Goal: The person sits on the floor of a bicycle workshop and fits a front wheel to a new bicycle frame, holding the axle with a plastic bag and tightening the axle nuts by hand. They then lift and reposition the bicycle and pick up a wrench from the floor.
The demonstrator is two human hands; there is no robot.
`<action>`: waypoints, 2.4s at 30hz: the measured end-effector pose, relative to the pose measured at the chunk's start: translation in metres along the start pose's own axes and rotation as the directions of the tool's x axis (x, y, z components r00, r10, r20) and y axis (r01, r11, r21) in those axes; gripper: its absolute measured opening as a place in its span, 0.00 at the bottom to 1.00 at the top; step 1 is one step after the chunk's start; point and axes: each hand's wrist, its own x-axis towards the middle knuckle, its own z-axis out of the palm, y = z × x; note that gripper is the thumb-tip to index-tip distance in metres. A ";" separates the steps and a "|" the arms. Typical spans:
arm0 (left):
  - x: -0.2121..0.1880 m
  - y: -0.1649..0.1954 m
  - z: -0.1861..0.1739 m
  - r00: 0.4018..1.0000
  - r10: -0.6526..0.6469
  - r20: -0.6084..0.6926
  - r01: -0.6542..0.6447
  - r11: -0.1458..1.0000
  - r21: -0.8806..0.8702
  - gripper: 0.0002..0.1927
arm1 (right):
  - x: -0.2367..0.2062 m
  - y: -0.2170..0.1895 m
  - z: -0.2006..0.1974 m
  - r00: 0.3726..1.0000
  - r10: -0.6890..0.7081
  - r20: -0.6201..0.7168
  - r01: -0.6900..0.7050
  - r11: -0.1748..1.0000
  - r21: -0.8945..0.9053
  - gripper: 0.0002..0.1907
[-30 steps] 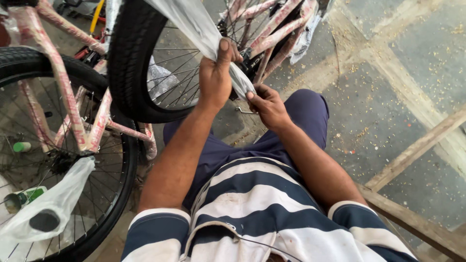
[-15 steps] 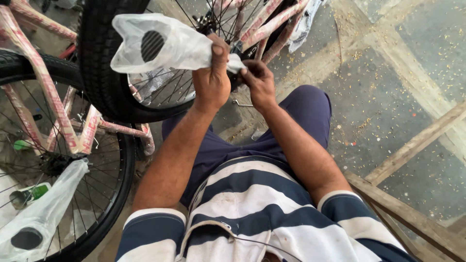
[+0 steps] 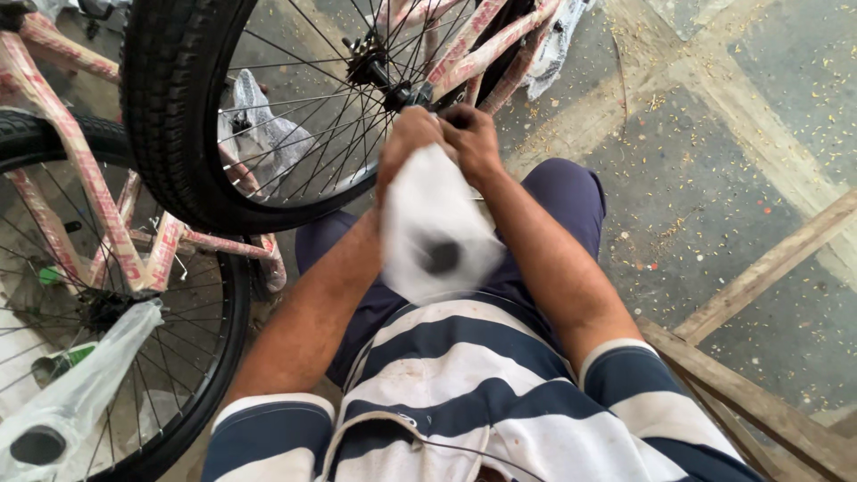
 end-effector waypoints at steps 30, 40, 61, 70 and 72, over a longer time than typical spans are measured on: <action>0.025 -0.051 -0.029 0.949 0.265 0.172 -0.281 0.957 0.076 0.12 | 0.006 -0.073 -0.004 0.981 -0.192 -0.010 0.166 0.870 -0.465 0.14; 0.024 -0.059 -0.028 0.975 0.119 0.185 -0.125 0.992 0.019 0.14 | -0.036 -0.032 0.009 0.956 0.292 0.025 -0.260 0.803 0.537 0.11; -0.006 -0.071 -0.035 0.982 0.188 -0.010 -0.186 0.968 -0.167 0.10 | -0.038 0.002 0.028 0.992 -0.055 -0.116 0.095 0.921 0.379 0.07; -0.014 -0.040 -0.041 0.988 0.138 -0.068 -0.146 0.982 -0.120 0.13 | -0.034 0.000 0.037 0.967 -0.151 -0.208 0.205 0.941 0.269 0.09; -0.013 -0.040 -0.041 0.995 0.089 -0.052 -0.094 0.991 -0.092 0.12 | -0.030 -0.003 0.043 0.962 -0.130 -0.242 0.175 0.969 0.175 0.08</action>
